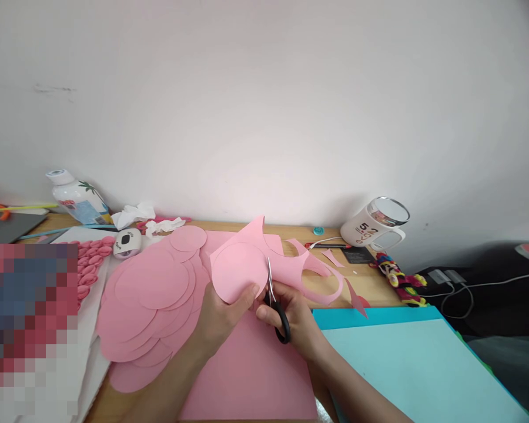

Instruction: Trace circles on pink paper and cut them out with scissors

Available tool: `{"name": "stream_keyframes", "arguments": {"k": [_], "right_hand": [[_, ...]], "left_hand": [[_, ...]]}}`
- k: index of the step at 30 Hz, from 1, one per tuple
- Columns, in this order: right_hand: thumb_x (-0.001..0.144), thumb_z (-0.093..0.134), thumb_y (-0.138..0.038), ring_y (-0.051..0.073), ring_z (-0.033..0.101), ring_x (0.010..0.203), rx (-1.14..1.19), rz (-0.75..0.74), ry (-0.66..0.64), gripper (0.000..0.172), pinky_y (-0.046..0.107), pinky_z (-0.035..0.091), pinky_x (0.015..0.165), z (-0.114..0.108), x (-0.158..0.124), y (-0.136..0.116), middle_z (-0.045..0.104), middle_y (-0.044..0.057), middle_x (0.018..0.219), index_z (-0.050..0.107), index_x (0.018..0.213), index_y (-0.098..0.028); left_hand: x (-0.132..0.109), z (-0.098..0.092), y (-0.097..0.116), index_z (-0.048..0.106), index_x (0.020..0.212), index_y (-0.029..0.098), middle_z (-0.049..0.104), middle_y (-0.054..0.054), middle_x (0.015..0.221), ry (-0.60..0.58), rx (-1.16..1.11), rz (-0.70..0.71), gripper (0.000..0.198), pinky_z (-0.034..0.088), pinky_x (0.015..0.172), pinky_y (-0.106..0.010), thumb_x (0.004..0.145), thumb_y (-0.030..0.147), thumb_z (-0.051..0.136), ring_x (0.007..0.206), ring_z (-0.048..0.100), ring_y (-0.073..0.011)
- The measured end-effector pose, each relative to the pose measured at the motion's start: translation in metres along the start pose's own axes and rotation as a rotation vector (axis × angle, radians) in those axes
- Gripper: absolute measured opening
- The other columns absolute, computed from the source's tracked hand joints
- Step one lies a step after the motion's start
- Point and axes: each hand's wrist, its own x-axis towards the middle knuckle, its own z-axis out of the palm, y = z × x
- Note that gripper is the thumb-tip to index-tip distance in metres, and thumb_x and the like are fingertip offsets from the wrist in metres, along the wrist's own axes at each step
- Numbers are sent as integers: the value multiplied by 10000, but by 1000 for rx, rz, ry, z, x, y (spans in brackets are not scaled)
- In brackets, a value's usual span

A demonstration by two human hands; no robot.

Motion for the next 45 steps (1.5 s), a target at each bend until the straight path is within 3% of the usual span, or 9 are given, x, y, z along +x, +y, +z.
{"name": "stream_keyframes", "arguments": {"k": [17, 29, 38, 41, 45], "right_hand": [[682, 666, -519, 90, 364, 468, -125, 29, 8, 378, 224, 286, 433, -1, -2, 0, 450, -41, 503, 502, 650, -180], [673, 672, -517, 86, 385, 436, -119, 65, 16, 388, 217, 292, 417, 0, -3, -2, 455, -40, 477, 503, 603, -175], [651, 696, -513, 86, 366, 478, -92, 43, 19, 379, 222, 311, 444, 4, -3, 1, 443, -45, 529, 515, 675, -181], [623, 726, -502, 89, 340, 524, -87, -12, 38, 388, 227, 311, 476, 1, -2, 1, 405, -47, 574, 527, 695, -177], [616, 742, -482, 91, 341, 540, -75, -5, 35, 393, 227, 290, 486, -1, -2, 0, 401, -47, 593, 520, 703, -169]], "left_hand": [[0, 2, 5, 607, 742, 165, 635, -6, 654, 37, -24, -32, 113, 494, 528, -236, 702, 270, 622, 625, 603, -157], [1, 0, -3, 469, 516, 179, 461, 40, 481, 66, -34, -56, 281, 406, 471, -219, 713, 314, 617, 489, 472, -104], [2, 3, 2, 605, 707, 160, 629, -10, 665, 56, -35, -27, 161, 503, 593, -247, 725, 318, 634, 650, 601, -153], [0, 3, 4, 645, 867, 162, 683, -38, 793, 16, -29, -37, 214, 531, 657, -273, 721, 319, 635, 773, 640, -191], [0, 2, 7, 657, 886, 158, 699, -56, 820, -11, -19, -50, 243, 545, 697, -298, 708, 322, 638, 840, 649, -222]]}}
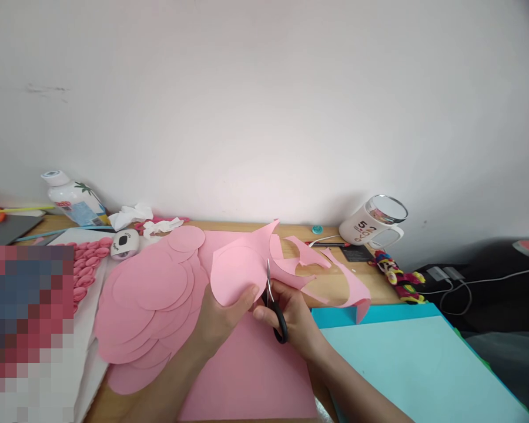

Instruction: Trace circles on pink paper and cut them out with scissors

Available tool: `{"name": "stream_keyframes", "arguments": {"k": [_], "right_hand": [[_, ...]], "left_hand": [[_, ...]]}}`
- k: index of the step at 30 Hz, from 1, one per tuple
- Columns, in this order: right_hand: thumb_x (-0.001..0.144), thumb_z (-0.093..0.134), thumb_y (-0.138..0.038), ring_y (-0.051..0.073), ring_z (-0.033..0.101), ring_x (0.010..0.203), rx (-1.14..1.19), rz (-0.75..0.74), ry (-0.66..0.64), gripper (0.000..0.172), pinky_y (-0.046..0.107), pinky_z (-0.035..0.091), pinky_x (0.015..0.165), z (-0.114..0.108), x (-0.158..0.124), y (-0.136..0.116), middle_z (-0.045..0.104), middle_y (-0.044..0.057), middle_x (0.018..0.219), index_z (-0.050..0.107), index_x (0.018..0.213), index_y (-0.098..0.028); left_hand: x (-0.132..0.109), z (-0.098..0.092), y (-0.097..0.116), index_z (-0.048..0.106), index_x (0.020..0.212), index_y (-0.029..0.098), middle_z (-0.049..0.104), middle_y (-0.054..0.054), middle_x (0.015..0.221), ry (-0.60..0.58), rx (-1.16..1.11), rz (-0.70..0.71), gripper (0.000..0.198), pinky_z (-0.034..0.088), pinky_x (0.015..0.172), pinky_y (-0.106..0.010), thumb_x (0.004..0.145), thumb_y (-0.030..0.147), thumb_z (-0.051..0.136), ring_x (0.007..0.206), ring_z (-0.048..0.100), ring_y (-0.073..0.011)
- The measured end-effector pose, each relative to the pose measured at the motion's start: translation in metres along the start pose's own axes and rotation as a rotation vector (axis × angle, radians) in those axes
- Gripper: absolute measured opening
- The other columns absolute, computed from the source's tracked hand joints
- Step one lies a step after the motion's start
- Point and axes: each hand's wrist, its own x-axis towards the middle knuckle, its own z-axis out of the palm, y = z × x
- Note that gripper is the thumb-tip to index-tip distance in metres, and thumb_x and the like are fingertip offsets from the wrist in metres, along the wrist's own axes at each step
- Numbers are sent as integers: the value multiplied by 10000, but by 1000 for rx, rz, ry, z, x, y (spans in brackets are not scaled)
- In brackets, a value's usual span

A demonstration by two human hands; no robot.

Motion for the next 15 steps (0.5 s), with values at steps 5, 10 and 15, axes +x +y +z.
{"name": "stream_keyframes", "arguments": {"k": [5, 10, 15], "right_hand": [[610, 754, -461, 84, 319, 534, 18, 9, 4, 390, 224, 263, 483, 1, 0, 0, 377, -56, 585, 511, 694, -168], [602, 745, -495, 82, 308, 521, 3, 6, 0, 404, 225, 264, 479, 2, 1, -2, 383, -55, 572, 516, 670, -169], [611, 743, -489, 84, 322, 526, -3, 8, -7, 397, 223, 266, 477, 1, 0, -2, 393, -50, 577, 515, 662, -167]], "left_hand": [[0, 0, 2, 653, 892, 161, 699, -58, 834, 1, 13, -1, 246, 550, 676, -297, 707, 321, 632, 819, 654, -219], [-1, 0, 1, 656, 880, 162, 697, -48, 809, 13, 19, 0, 238, 548, 668, -295, 707, 324, 635, 801, 654, -215], [-1, 0, -1, 658, 791, 164, 685, -33, 715, -3, 19, -15, 177, 543, 632, -276, 722, 325, 629, 725, 653, -196]]}}
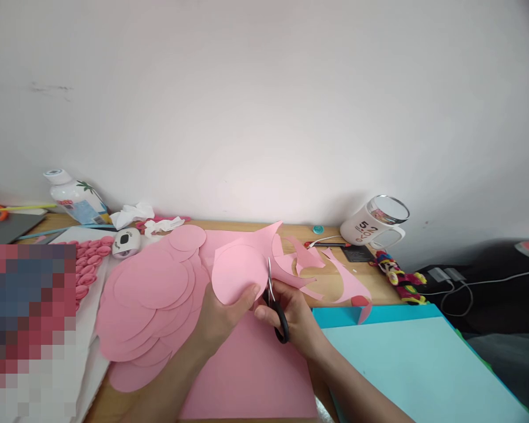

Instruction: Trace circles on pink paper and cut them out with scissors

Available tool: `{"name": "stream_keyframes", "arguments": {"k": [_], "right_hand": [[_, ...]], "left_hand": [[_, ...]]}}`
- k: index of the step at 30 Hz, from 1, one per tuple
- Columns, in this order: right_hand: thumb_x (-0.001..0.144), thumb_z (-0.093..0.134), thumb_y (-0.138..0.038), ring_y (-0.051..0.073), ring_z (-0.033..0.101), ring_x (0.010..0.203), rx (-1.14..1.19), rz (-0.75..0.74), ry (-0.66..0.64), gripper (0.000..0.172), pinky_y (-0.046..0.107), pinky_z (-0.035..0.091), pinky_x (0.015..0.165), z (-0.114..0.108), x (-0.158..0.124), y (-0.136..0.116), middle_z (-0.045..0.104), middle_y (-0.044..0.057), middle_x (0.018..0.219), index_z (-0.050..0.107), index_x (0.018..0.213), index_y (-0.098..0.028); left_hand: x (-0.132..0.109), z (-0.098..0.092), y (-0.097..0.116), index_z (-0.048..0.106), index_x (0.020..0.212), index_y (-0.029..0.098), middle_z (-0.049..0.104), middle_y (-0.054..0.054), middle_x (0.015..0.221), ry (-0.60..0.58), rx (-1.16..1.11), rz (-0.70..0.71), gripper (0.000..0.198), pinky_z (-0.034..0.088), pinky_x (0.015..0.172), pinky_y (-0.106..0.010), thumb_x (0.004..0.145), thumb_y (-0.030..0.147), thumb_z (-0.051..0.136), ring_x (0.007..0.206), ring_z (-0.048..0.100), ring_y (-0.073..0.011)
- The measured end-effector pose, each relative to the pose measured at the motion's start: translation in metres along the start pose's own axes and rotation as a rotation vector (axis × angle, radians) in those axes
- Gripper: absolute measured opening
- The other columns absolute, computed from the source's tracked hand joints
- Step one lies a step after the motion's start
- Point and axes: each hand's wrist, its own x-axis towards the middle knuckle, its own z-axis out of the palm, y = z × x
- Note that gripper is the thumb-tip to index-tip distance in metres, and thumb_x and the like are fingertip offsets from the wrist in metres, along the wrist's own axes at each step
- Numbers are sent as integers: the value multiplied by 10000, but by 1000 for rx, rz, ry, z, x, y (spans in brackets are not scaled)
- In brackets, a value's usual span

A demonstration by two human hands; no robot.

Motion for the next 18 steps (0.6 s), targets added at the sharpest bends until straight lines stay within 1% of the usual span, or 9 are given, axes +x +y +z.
{"name": "stream_keyframes", "arguments": {"k": [3, 7, 13, 18], "right_hand": [[602, 757, -468, 85, 329, 531, 1, 5, -6, 398, 223, 269, 480, -1, 0, 1, 399, -50, 587, 504, 677, -170], [594, 768, -453, 92, 349, 551, 2, 7, -11, 405, 230, 296, 504, -2, 0, 2, 411, -48, 598, 483, 681, -178], [615, 753, -453, 88, 335, 542, -1, -4, -5, 379, 228, 288, 497, -2, 0, 2, 393, -52, 588, 501, 673, -176], [631, 749, -419, 83, 320, 534, -12, -12, 1, 337, 225, 279, 494, -1, 0, 2, 378, -55, 582, 530, 677, -166]], "left_hand": [[-1, 0, 1, 657, 836, 171, 690, -29, 749, 1, -11, 19, 177, 544, 647, -269, 730, 309, 626, 739, 652, -187], [-1, -1, 3, 657, 883, 173, 700, -37, 822, -10, -24, 44, 193, 544, 697, -275, 734, 291, 623, 811, 652, -192], [-1, -1, 2, 663, 860, 171, 702, -41, 815, -35, -30, 49, 175, 541, 720, -283, 743, 294, 617, 836, 651, -200], [-2, 0, 4, 670, 859, 166, 702, -50, 849, -5, -50, 54, 188, 540, 732, -296, 727, 293, 626, 851, 648, -210]]}}
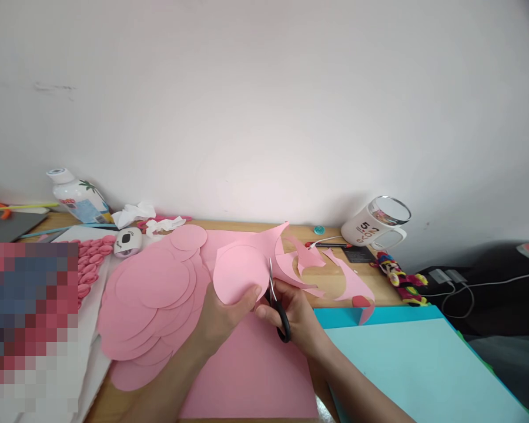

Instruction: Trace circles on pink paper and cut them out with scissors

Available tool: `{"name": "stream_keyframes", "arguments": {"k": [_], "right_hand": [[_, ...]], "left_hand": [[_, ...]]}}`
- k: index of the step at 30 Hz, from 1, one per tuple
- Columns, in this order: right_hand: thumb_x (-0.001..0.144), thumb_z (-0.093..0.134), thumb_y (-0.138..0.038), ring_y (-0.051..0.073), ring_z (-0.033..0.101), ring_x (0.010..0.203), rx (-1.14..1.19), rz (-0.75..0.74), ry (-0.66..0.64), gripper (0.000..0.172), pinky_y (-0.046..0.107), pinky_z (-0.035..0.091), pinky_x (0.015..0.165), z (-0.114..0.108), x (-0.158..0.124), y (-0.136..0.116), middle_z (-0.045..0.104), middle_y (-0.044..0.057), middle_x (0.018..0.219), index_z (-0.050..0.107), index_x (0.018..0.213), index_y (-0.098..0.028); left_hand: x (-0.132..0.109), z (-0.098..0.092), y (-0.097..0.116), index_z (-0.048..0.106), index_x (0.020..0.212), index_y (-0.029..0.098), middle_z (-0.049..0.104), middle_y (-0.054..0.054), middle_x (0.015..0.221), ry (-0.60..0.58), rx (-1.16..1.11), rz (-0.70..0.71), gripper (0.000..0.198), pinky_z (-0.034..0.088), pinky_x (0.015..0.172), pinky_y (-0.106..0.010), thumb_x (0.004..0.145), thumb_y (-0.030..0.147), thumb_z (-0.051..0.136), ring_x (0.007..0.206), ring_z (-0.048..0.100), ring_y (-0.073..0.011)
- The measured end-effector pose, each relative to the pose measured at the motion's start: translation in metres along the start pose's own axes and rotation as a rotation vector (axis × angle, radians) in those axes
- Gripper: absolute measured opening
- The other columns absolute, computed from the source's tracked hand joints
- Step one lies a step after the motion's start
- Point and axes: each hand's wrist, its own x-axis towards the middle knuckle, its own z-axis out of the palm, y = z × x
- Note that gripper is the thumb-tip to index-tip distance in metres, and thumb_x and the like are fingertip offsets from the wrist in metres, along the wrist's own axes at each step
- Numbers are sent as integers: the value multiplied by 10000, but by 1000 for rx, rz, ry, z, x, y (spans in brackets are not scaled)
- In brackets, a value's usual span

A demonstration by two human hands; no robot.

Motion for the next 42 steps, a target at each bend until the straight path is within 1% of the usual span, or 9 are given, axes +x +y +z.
{"name": "stream_keyframes", "arguments": {"k": [3, 8, 13, 17, 20, 25, 30, 39, 42], "right_hand": [[637, 742, -422, 82, 317, 527, -5, 6, -3, 336, 223, 277, 492, 0, 0, -1, 380, -56, 573, 529, 667, -164], [635, 733, -449, 88, 318, 541, 1, 19, 3, 354, 222, 286, 496, 2, 0, -3, 382, -50, 583, 517, 668, -172], [619, 730, -481, 90, 294, 537, 6, 29, 6, 380, 228, 286, 494, 2, 0, -3, 377, -49, 575, 500, 647, -180], [635, 725, -464, 81, 292, 517, 14, 46, -9, 363, 224, 244, 471, 0, 0, -1, 377, -55, 555, 516, 672, -170], [643, 727, -439, 72, 279, 500, 17, 55, -7, 349, 220, 221, 458, 0, -1, -1, 370, -62, 540, 513, 672, -165], [664, 717, -417, 69, 298, 481, 15, 68, -15, 331, 216, 230, 448, -1, -2, -1, 385, -62, 519, 505, 652, -164], [673, 709, -422, 72, 326, 463, -6, 75, -12, 327, 215, 243, 441, -1, -2, -1, 417, -56, 495, 512, 643, -163], [667, 696, -464, 75, 347, 440, -25, 78, -14, 363, 214, 263, 425, -1, -1, -4, 440, -47, 475, 502, 599, -164], [666, 693, -470, 76, 358, 441, -31, 76, -10, 371, 215, 276, 428, 0, -1, -6, 453, -41, 477, 499, 587, -163]], "left_hand": [[0, 0, -2, 672, 859, 162, 701, -50, 844, -8, 6, -15, 192, 542, 720, -292, 733, 298, 623, 840, 649, -207], [2, -1, -6, 663, 867, 165, 691, -33, 781, -8, -1, -18, 188, 540, 657, -268, 735, 294, 624, 759, 647, -184], [2, -2, -7, 649, 869, 171, 679, -23, 774, 3, -30, -20, 180, 529, 617, -242, 720, 271, 636, 738, 635, -169], [2, -3, -10, 628, 728, 164, 620, 8, 620, 25, -13, -32, 110, 487, 515, -210, 706, 271, 643, 592, 589, -132], [4, -3, -12, 607, 670, 161, 571, 25, 545, 53, 2, -52, 127, 468, 490, -206, 688, 278, 652, 523, 546, -113], [6, -2, -11, 608, 704, 159, 554, 35, 532, 76, -1, -46, 133, 463, 493, -207, 664, 274, 661, 506, 520, -106], [6, -2, -12, 578, 627, 162, 520, 44, 496, 87, -18, -46, 139, 444, 473, -199, 659, 272, 657, 496, 512, -102], [6, -2, -12, 490, 491, 172, 470, 44, 441, 120, -20, -94, 261, 394, 433, -205, 650, 296, 656, 461, 479, -98], [6, -2, -13, 470, 475, 173, 467, 44, 437, 120, -9, -70, 277, 381, 427, -205, 645, 279, 662, 451, 468, -94]]}}
